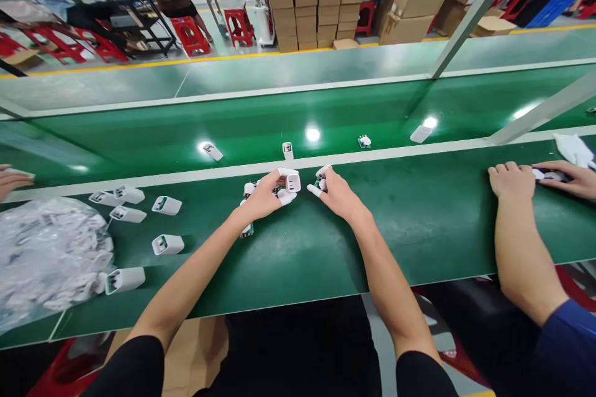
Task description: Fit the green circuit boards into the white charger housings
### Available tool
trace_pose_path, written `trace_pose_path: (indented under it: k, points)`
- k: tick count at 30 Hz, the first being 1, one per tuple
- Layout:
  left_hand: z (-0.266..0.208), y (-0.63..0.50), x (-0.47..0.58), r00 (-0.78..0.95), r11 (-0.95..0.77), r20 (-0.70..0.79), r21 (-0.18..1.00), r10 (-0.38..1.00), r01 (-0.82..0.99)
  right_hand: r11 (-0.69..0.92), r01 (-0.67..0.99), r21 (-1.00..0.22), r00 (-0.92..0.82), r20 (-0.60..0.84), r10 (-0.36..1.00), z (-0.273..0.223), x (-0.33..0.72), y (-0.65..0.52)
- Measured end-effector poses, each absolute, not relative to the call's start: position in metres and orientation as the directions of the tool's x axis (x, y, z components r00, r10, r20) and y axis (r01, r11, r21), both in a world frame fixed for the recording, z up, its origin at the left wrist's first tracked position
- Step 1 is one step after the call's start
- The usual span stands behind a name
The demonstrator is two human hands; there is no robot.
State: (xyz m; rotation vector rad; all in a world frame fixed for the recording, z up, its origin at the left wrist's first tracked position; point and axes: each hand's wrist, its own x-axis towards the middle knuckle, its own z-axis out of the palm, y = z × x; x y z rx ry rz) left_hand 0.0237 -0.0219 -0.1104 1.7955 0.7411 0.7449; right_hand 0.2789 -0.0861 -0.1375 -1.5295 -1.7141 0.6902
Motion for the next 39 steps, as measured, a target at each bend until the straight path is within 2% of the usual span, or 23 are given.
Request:
trace_pose_path:
  k: [5,10,14,19,23,26,29,34,39]
  points:
    - [-0.111,-0.031,0.027,0.623,-0.154,0.043,0.980,0.781,0.125,0.128,0.599,-0.791,0.003,0.161,0.987,-0.132,0.288,-0.088]
    - [-0.098,-0.040,0.028,0.624,-0.083,0.011,0.993,0.782,0.086,0.257,0.350,-0.901,0.081,0.302,0.950,-0.109,0.284,-0.102]
    - [-0.079,-0.048,0.025,0.655,-0.094,0.025,0.993,0.756,0.070,0.440,0.193,-0.877,0.080,0.461,0.884,-0.093,0.273,-0.116]
    - [-0.063,-0.053,0.021,0.612,-0.085,0.041,0.995,0.790,0.043,0.598,0.164,-0.784,0.164,0.620,0.768,-0.083,0.256,-0.128]
    - [-0.059,-0.053,0.024,0.566,0.050,-0.037,0.999,0.823,-0.007,0.645,0.113,-0.755,0.176,0.655,0.735,-0.083,0.244,-0.132]
    - [-0.060,-0.053,0.026,0.559,0.089,-0.064,0.996,0.827,-0.017,0.652,0.130,-0.747,0.167,0.664,0.729,-0.088,0.239,-0.133]
    - [-0.063,-0.053,0.025,0.575,0.043,-0.039,0.999,0.817,0.007,0.651,0.162,-0.742,0.162,0.670,0.724,-0.092,0.237,-0.131]
    - [-0.067,-0.053,0.021,0.638,-0.166,0.091,0.984,0.765,0.059,0.662,0.192,-0.725,0.154,0.688,0.709,-0.092,0.234,-0.131]
    - [-0.065,-0.053,0.022,0.623,-0.124,0.054,0.990,0.780,0.070,0.666,0.204,-0.717,0.151,0.696,0.702,-0.092,0.231,-0.131]
